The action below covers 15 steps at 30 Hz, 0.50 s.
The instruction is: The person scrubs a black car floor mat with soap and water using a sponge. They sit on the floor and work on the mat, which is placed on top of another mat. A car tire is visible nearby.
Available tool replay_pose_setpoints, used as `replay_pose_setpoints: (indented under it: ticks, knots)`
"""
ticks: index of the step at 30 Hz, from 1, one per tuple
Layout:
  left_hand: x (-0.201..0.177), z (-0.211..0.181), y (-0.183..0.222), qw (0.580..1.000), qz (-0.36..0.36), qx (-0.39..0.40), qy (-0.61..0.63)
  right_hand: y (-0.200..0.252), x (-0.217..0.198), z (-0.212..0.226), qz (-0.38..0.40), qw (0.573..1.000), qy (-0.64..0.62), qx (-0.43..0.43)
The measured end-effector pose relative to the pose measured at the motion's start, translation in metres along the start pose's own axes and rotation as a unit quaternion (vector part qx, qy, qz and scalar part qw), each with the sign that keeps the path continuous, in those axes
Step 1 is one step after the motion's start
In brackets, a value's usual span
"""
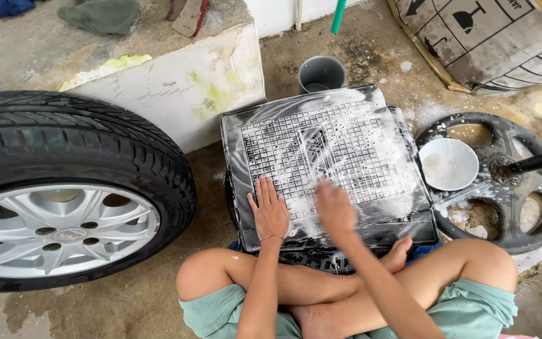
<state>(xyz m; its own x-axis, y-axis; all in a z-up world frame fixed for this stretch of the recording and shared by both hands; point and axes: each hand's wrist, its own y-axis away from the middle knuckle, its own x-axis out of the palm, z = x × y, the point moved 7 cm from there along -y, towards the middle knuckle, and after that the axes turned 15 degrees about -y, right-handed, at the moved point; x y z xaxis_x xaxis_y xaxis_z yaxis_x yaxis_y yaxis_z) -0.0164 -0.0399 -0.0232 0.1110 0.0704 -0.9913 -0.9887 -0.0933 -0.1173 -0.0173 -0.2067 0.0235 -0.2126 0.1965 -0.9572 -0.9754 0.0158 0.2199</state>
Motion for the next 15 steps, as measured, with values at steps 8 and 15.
replay_pose_setpoints:
  ticks: [8,15]
  knots:
    - [0.001,0.004,0.001,1.000,-0.016,0.010,0.018,-0.010,0.005,-0.078,-0.017,0.997,0.064,-0.045]
    - [0.003,0.000,0.001,1.000,-0.016,-0.004,-0.004,-0.015,-0.015,-0.135,-0.084,0.977,-0.050,0.189]
